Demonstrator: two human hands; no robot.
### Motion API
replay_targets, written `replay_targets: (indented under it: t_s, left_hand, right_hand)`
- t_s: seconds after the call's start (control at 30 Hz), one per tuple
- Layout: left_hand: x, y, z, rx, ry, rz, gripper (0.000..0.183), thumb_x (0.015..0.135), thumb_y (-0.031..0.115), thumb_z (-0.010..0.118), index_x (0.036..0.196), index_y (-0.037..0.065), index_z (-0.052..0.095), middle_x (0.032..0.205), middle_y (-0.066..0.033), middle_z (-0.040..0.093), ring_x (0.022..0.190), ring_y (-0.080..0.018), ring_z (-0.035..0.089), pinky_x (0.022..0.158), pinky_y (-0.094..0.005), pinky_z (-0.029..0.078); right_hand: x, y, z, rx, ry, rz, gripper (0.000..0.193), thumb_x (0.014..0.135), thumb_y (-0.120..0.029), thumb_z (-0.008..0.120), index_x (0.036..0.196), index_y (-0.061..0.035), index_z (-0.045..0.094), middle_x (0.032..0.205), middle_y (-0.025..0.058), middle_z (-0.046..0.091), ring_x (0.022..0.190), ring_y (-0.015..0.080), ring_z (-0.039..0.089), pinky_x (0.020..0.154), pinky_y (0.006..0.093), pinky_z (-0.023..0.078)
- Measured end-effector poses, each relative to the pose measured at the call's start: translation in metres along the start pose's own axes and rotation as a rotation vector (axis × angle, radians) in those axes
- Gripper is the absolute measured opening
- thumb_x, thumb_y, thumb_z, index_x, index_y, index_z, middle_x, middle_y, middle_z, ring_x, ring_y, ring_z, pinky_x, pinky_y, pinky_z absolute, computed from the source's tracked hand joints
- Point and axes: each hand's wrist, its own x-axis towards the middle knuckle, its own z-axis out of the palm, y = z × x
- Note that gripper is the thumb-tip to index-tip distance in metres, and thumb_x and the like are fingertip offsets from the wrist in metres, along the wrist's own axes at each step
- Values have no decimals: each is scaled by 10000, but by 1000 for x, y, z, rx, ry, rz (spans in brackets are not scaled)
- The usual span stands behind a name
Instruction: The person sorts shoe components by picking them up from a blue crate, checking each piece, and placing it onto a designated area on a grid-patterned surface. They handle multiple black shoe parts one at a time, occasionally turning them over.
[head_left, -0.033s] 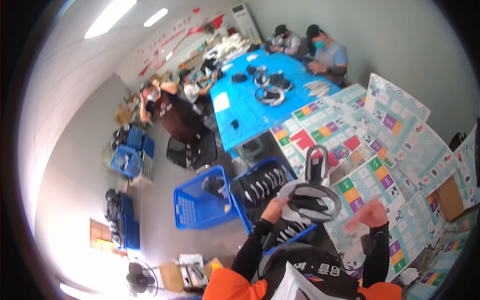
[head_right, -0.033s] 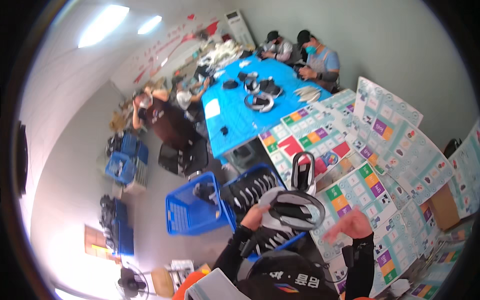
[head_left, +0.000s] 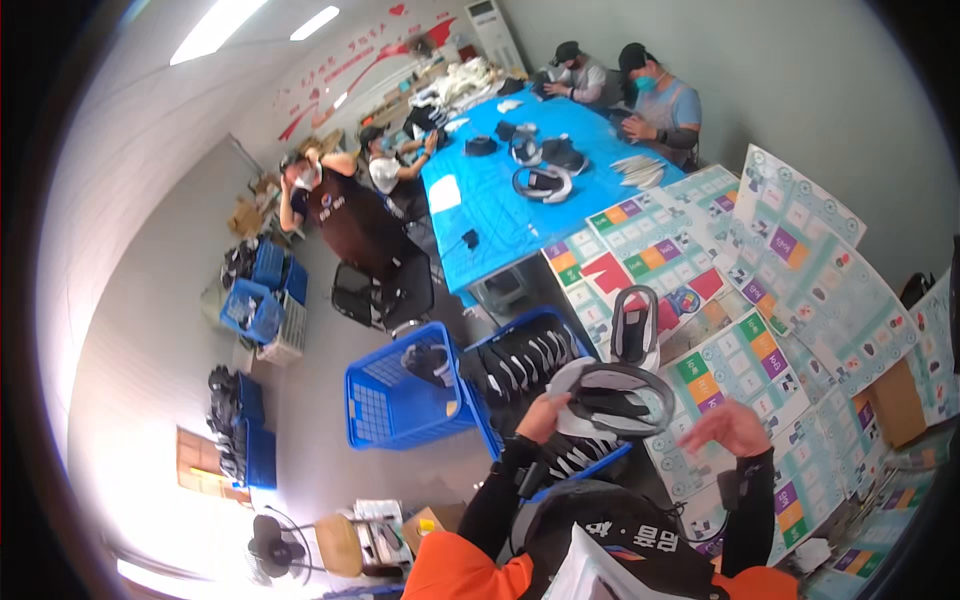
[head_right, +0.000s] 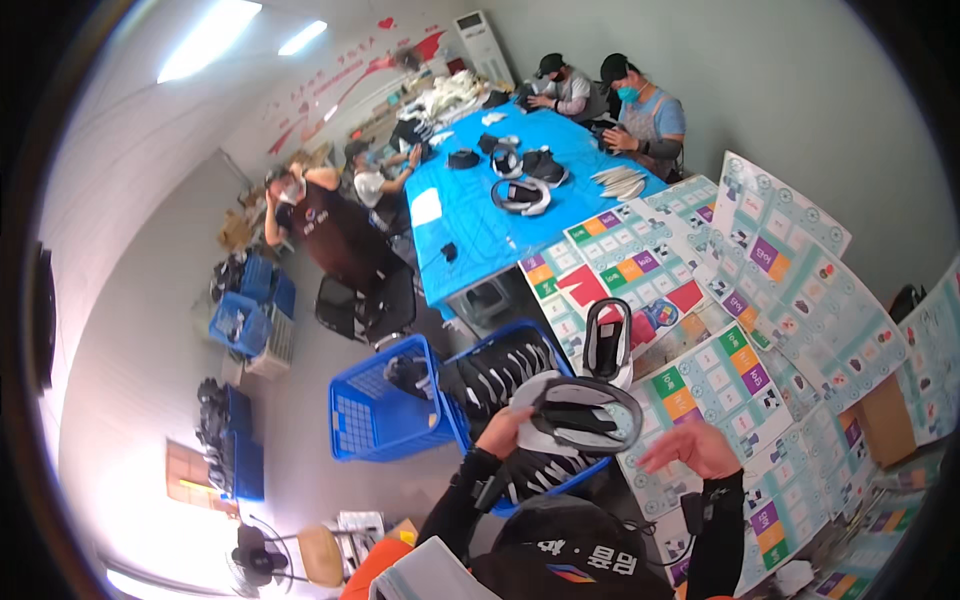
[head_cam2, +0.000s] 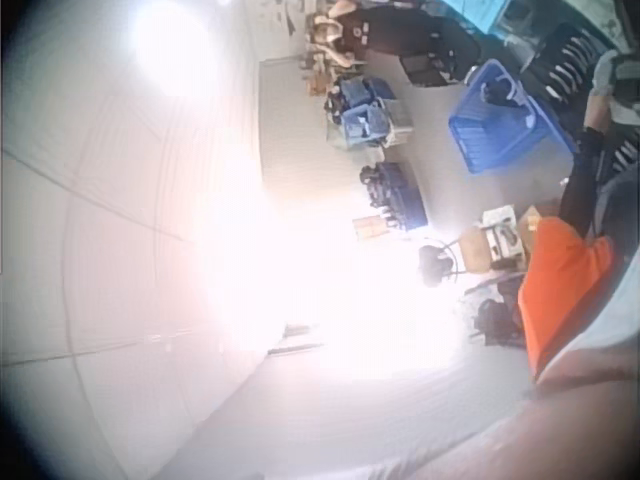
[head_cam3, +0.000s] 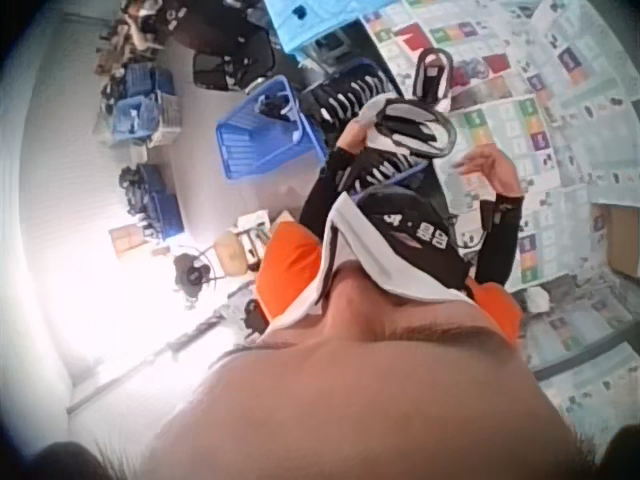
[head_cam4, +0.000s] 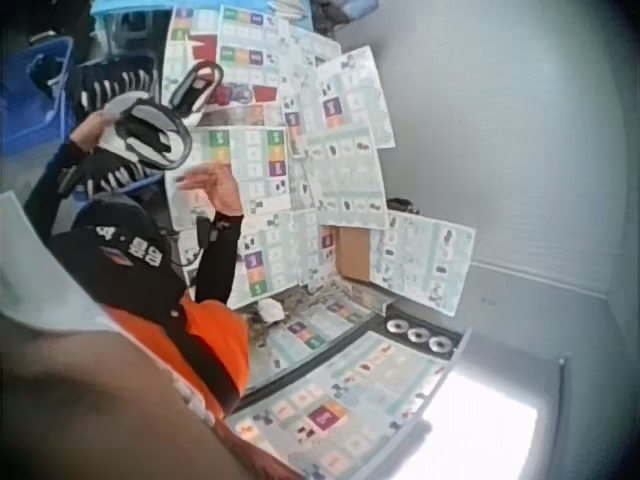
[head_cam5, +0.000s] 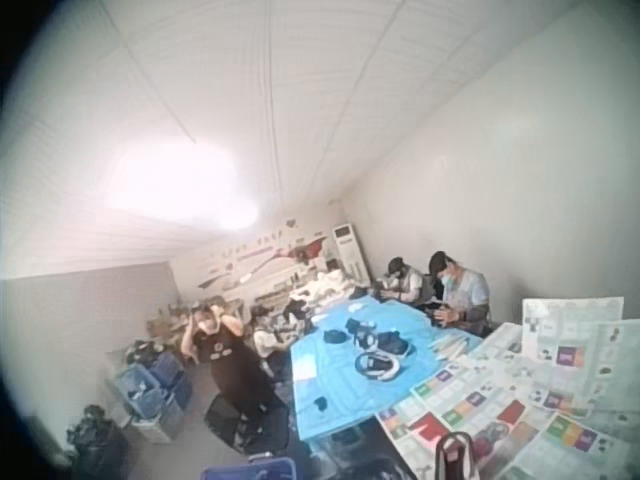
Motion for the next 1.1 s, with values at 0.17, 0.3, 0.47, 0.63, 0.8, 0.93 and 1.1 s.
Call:
replay_targets:
  t_s: [0.17, 0.3, 0.47, 0.63, 0.8, 0.93, 1.1]
  left_hand:
    - [12, -20, -36, -306, 164, 38, 338, 1012, 69, 555, 1340, -11, 544, 1191, -124, 658, 1076, -264, 666, 935, -460, 563]
    - [67, 33, -77, -183, 329, 251, 238, 993, 182, 594, 1185, 42, 600, 924, -75, 634, 816, -262, 639, 718, -438, 532]
    - [146, 278, 20, -511, 26, 891, 364, 1066, 352, 584, 1320, 93, 552, 1186, -65, 613, 909, -168, 579, 854, -304, 509]
    - [243, 309, 13, 300, 558, 1226, 548, 1034, 203, 628, 1483, -25, 410, 1393, -166, 563, 1099, -245, 605, 975, -359, 492]
    - [315, 100, 14, 894, -38, 555, 660, 848, 156, 827, 1350, -90, 476, 1155, -217, 686, 1088, -294, 680, 928, -391, 539]
    - [333, -47, 50, 1049, -26, 189, 1089, 798, 662, 773, 1453, -122, 395, 1297, -341, 625, 1234, -436, 621, 999, -456, 517]
    - [380, -85, 41, 1144, 224, 194, 777, 847, 562, 753, 1211, -97, 562, 1084, -321, 698, 1042, -464, 686, 896, -503, 547]
  right_hand:
    - [-12, 63, -33, -217, 528, 278, 392, 1073, -265, 501, 1164, 86, 649, 962, 204, 764, 926, 288, 746, 850, 366, 581]
    - [-28, 84, -33, -33, 637, 179, 340, 1069, -276, 546, 1127, 35, 668, 784, 66, 705, 891, 234, 743, 821, 331, 557]
    - [-58, 72, -24, -95, 838, 181, 315, 1071, -257, 529, 1083, 29, 660, 726, 36, 661, 905, 228, 748, 788, 296, 536]
    - [-73, 62, 6, -74, 1025, 106, 332, 1074, -264, 534, 1139, 44, 642, 722, 28, 646, 896, 222, 734, 811, 299, 538]
    - [-79, 81, 27, 5, 1126, 78, 321, 1079, -250, 534, 1148, 43, 646, 738, 59, 659, 886, 237, 727, 822, 336, 546]
    - [-94, 90, 36, 53, 1231, 55, 294, 1079, -222, 527, 1139, 40, 646, 750, 66, 661, 845, 241, 725, 825, 351, 557]
    - [-73, 98, 36, 79, 1206, 23, 272, 1072, -197, 524, 1111, 44, 645, 732, 91, 659, 747, 221, 689, 867, 420, 579]
